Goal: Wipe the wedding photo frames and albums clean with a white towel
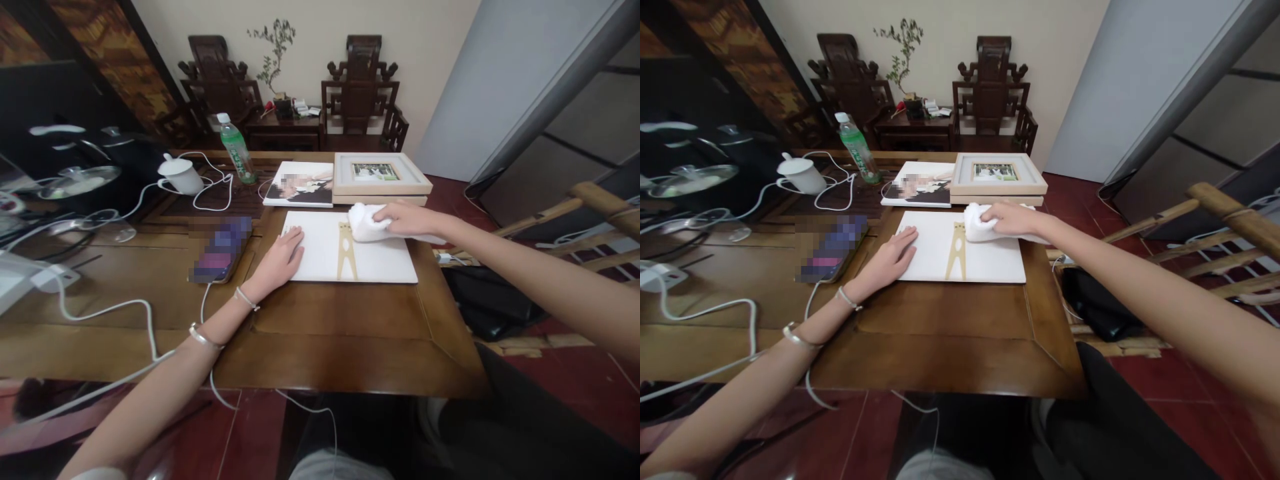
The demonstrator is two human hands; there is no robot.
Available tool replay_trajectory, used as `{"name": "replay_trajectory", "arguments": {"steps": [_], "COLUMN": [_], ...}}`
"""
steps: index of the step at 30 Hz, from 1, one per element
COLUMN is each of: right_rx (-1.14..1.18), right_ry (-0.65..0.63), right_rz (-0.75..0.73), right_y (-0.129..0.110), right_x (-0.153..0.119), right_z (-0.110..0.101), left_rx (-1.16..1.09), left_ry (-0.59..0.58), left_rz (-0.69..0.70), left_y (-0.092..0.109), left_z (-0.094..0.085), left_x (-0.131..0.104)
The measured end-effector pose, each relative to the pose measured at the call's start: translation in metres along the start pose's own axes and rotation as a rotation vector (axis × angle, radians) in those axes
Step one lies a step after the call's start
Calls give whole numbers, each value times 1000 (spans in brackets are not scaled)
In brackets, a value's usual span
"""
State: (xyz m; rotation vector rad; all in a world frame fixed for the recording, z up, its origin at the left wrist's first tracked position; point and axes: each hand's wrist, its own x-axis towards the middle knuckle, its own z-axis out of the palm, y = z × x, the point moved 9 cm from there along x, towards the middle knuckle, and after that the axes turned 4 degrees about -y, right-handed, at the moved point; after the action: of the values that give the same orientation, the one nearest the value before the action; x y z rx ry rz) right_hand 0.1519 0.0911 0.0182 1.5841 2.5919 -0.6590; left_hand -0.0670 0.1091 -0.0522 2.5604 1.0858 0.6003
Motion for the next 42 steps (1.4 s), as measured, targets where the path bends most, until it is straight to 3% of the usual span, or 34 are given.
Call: {"name": "replay_trajectory", "arguments": {"steps": [7,11,15,20,26,31,36,39,42], "right_rx": [72,102,109,52,-74,-86,-104,-81,-51], "right_ry": [-20,-80,-58,1,28,7,-58,-71,-98], "right_rz": [-58,-44,-65,-118,-61,39,-31,-137,-84], "right_y": [-51,-71,-64,-34,-1,17,-1,-31,-51], "right_x": [-71,-93,-84,-44,3,20,6,-24,-61], "right_z": [44,60,51,25,3,-4,5,20,43], "left_rx": [14,16,10,13,15,7,12,19,24], "left_ry": [-3,-4,-2,-2,-7,-6,-6,-11,-13], "left_rz": [-3,-11,-12,-17,-13,-9,-4,2,1], "left_y": [1,0,-1,-2,-1,-3,-4,-2,-1], "left_z": [0,0,0,0,-2,-1,0,0,0], "left_x": [1,1,1,0,0,0,0,0,1]}}
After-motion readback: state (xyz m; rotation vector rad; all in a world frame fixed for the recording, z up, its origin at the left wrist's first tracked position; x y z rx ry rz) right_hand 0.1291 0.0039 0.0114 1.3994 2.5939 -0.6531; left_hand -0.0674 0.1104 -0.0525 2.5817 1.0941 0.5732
